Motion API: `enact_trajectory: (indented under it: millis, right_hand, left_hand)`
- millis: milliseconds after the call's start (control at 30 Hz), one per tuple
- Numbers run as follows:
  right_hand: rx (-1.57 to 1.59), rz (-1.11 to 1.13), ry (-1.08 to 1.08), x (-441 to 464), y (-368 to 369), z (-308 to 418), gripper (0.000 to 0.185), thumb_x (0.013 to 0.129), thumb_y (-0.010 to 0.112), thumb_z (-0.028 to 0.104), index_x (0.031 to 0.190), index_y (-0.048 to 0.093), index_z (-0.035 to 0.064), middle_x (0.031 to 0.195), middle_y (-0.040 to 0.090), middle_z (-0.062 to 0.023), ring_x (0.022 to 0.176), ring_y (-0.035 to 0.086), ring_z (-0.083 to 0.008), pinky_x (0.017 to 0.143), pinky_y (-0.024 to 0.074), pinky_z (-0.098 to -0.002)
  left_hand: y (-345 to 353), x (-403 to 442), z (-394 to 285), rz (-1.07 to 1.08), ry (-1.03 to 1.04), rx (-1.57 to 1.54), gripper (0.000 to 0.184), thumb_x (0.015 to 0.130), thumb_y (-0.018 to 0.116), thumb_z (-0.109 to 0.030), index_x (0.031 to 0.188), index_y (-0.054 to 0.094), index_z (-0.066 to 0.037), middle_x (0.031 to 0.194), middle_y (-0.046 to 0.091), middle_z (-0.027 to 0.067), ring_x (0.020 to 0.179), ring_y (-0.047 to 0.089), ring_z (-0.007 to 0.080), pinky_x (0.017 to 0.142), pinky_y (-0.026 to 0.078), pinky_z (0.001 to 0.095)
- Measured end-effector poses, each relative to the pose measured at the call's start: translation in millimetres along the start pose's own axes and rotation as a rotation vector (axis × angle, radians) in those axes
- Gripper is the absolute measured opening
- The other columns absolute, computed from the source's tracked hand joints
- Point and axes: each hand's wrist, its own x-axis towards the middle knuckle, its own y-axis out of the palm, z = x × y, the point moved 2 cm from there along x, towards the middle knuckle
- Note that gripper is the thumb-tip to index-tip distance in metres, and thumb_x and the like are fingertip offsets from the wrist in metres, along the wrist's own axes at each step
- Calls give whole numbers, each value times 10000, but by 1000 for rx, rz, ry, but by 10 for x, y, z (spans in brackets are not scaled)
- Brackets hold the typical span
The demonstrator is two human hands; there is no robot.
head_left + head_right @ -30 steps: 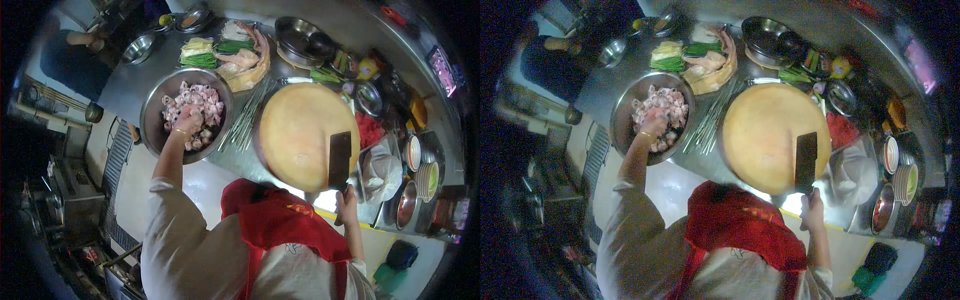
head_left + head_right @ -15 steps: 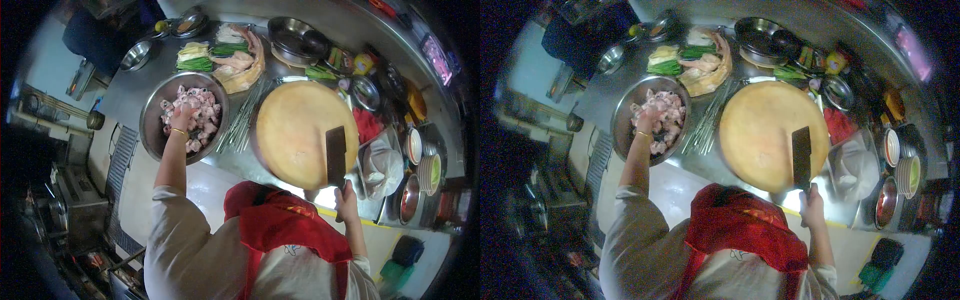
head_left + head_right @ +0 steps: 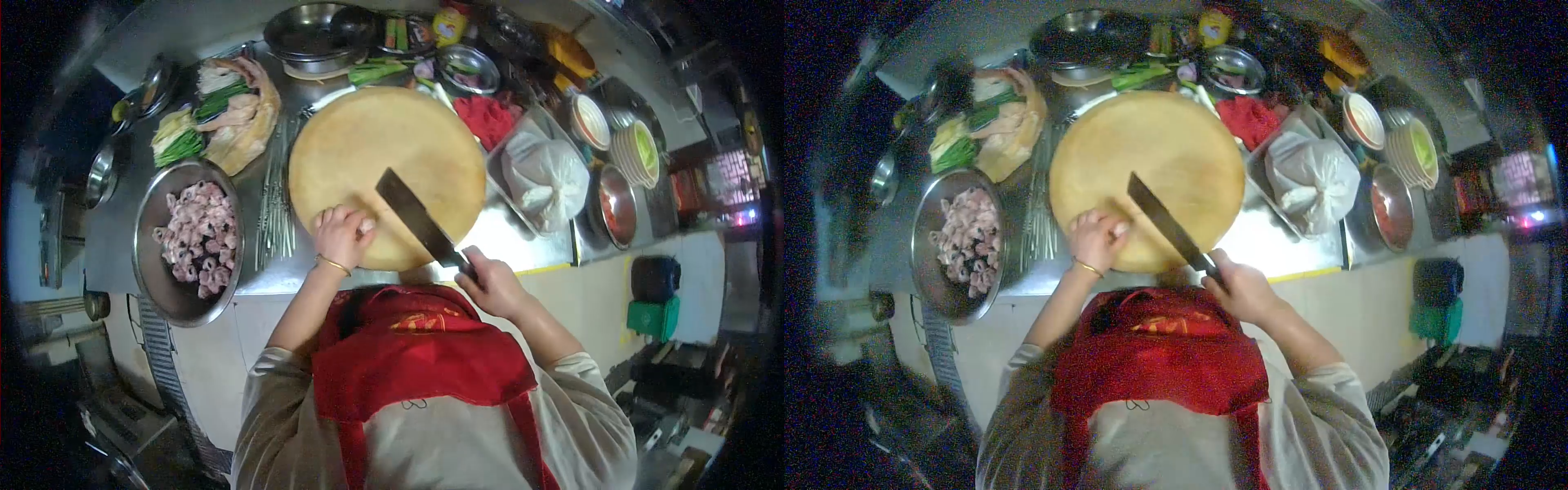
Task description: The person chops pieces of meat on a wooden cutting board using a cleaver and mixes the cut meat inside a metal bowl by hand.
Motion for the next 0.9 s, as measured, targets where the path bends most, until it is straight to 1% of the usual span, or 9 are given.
enact_trajectory:
  millis: [100,200,300,600,700,800,900]
  right_hand:
    - [-18,37,-41,-79,82,28,323,920,613,233,1158,455,82,762,630,-230,777,638,-449,679,492,-533]
    - [-6,42,-57,-92,115,68,319,917,613,232,1149,457,80,769,631,-236,779,634,-456,682,491,-538]
    - [44,65,-56,-109,125,94,325,915,609,236,1154,455,77,772,629,-246,784,631,-463,684,492,-543]
    - [14,144,-18,-129,123,140,340,924,591,247,1163,430,68,802,634,-254,794,626,-476,693,487,-553]
    - [48,168,-16,22,164,182,330,929,586,246,1137,418,54,802,635,-254,794,627,-475,687,487,-550]
    - [50,126,-69,304,223,301,310,940,572,246,1106,411,39,808,635,-255,803,627,-471,698,489,-544]
    - [62,85,-154,616,410,342,311,947,559,251,1104,413,25,834,641,-253,819,629,-464,719,494,-533]
  left_hand:
    - [-43,-16,-78,-9,-97,-91,270,729,736,-304,941,653,-158,919,610,45,928,568,273,898,400,433]
    - [-40,-51,-63,-74,-38,-119,236,723,726,-269,911,637,-156,918,607,41,920,572,274,891,404,430]
    - [21,-82,-12,-114,7,-192,220,724,705,-239,915,636,-154,915,605,46,912,577,280,888,408,428]
    - [40,-29,-53,-61,-22,-80,167,736,690,-212,883,647,-145,918,620,42,899,591,275,873,416,424]
    - [53,-25,-51,-104,-10,-92,157,735,689,-217,865,651,-140,898,626,45,886,597,278,863,422,422]
    - [71,-22,-4,-89,-35,-111,164,728,693,-224,861,653,-138,866,629,51,872,601,280,854,428,421]
    - [53,-19,-12,-123,-8,-112,163,721,695,-226,850,651,-137,841,627,50,849,600,279,841,431,416]
